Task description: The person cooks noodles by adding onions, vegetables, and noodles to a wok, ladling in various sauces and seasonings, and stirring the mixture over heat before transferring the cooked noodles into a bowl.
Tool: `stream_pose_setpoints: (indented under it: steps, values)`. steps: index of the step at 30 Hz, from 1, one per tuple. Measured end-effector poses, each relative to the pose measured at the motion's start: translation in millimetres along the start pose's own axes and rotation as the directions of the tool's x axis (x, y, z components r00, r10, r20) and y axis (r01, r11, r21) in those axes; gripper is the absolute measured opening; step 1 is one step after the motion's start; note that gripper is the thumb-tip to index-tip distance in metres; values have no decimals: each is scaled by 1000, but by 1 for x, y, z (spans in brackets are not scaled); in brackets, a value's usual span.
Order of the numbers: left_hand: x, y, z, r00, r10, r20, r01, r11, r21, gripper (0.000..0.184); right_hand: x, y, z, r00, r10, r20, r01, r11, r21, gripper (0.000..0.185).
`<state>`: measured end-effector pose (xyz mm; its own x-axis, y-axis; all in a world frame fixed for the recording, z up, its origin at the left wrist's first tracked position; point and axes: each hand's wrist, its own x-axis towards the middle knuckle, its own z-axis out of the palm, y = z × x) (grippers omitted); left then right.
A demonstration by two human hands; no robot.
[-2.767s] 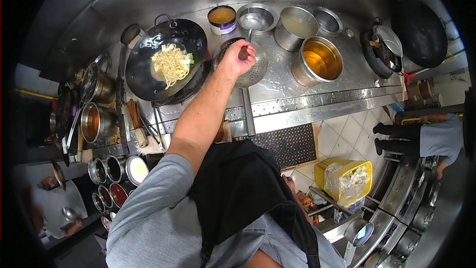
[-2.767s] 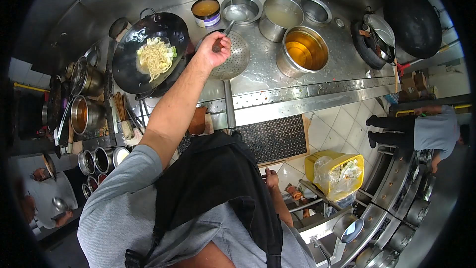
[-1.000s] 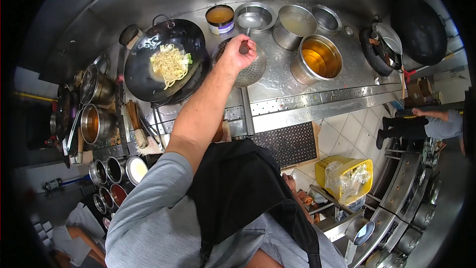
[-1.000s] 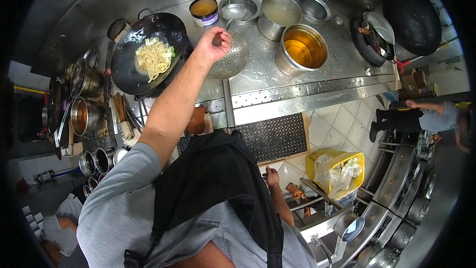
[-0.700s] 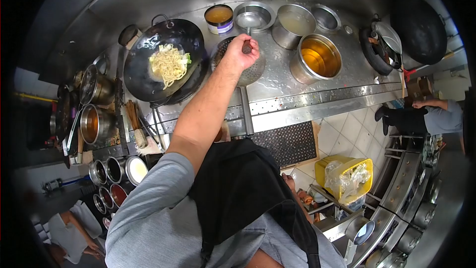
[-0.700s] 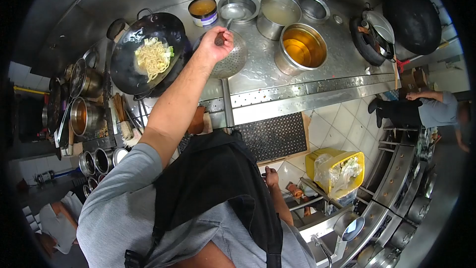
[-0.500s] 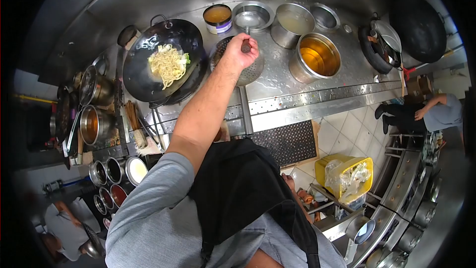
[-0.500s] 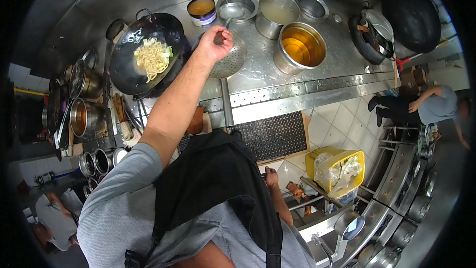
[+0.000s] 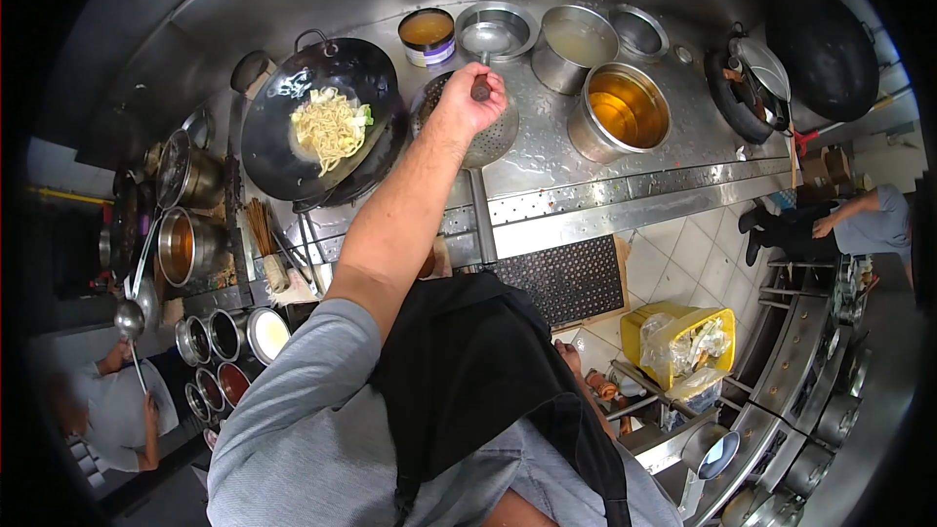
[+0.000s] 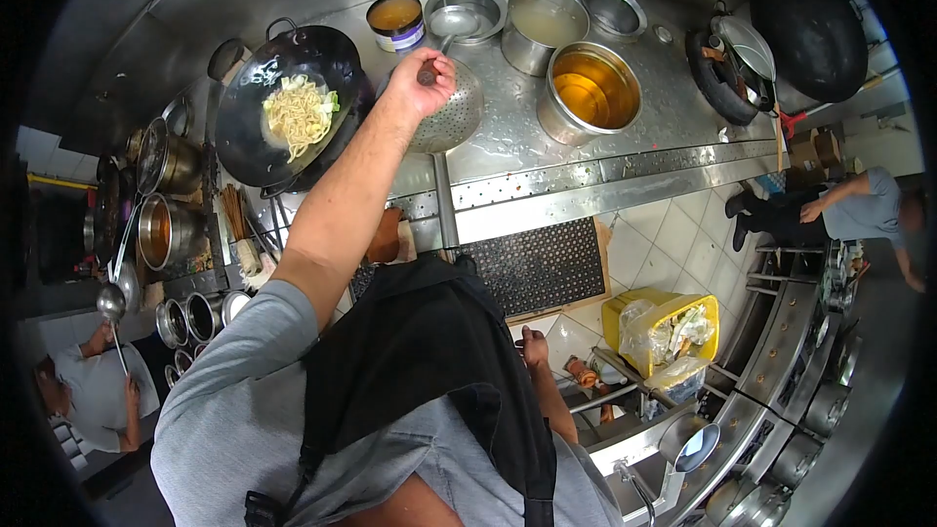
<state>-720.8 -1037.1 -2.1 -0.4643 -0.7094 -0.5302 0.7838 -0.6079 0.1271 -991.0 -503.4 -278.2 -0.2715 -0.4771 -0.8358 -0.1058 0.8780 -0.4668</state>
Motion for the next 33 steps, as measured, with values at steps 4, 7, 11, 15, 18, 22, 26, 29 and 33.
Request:
stream_pose_setpoints:
  steps: [4,7,11,15,18,22,26,29,33]
  values:
    - [-1,1,-1,1000,-6,17,6,1000,-15,12,5,7,2,999,23,-28,-20,993,113,53]
    - [-1,2,0,1000,-2,18,2,1000,-12,12,1,1,-1,998,40,-41,-37,996,76,51]
    - [0,3,-1,1000,-3,13,3,1000,-14,12,-5,-9,-4,999,41,-35,-40,998,39,49]
    - [2,5,-1,1000,-24,17,24,999,-31,12,-13,-19,-5,998,30,-48,-30,1000,8,49]
    - [1,5,0,1000,-23,20,23,1000,-16,12,-13,-21,-5,998,26,-49,-26,1000,-1,49]
    - [2,5,1,1000,-15,9,15,1000,-9,12,-8,-17,-7,998,36,-42,-35,999,15,50]
    - [4,6,1,999,-33,12,33,999,-26,12,-3,-14,-8,998,46,-32,-45,999,17,50]
    - [1,5,3,1000,-24,9,24,1000,-14,12,-5,-18,-9,999,43,-30,-42,999,23,50]
    - [5,7,1,999,-38,16,38,999,-13,12,-3,-16,-9,999,38,-33,-37,999,38,49]
